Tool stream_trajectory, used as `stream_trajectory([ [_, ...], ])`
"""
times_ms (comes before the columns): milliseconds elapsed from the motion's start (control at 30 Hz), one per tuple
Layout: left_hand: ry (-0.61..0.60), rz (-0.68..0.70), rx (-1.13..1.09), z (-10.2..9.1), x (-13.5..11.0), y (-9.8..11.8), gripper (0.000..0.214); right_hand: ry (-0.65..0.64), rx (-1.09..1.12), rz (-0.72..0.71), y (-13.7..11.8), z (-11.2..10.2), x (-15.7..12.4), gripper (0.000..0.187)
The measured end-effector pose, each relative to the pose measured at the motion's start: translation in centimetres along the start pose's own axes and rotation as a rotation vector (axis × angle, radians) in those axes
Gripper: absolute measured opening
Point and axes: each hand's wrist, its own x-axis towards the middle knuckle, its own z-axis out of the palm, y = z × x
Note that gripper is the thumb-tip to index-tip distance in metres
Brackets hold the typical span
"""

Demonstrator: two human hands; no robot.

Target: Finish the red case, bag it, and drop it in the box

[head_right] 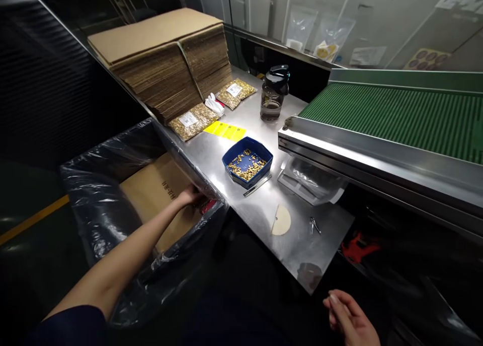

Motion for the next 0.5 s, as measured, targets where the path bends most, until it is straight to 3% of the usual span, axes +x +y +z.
stream_trajectory([
  [100,-0.015,0.009,-0.038,0.4,0.7,-1.0,0.032,0.007,-0.002,0.048,1.3,-1.3,0.7,0.074],
  [200,-0.011,-0.025,-0.051,0.2,0.7,-2.1,0.033,0.018,-0.024,0.051,2.0,-1.2,1.1,0.073],
  [367,-0.067,-0.007,-0.118,0.5,-0.6,-1.9,0.033,-0.030,-0.130,-0.040,1.5,1.0,0.9,0.067],
  [500,0.004,0.013,-0.143,-1.7,-2.1,-0.2,0.027,-0.092,-0.206,-0.188,0.5,2.8,0.6,0.060],
])
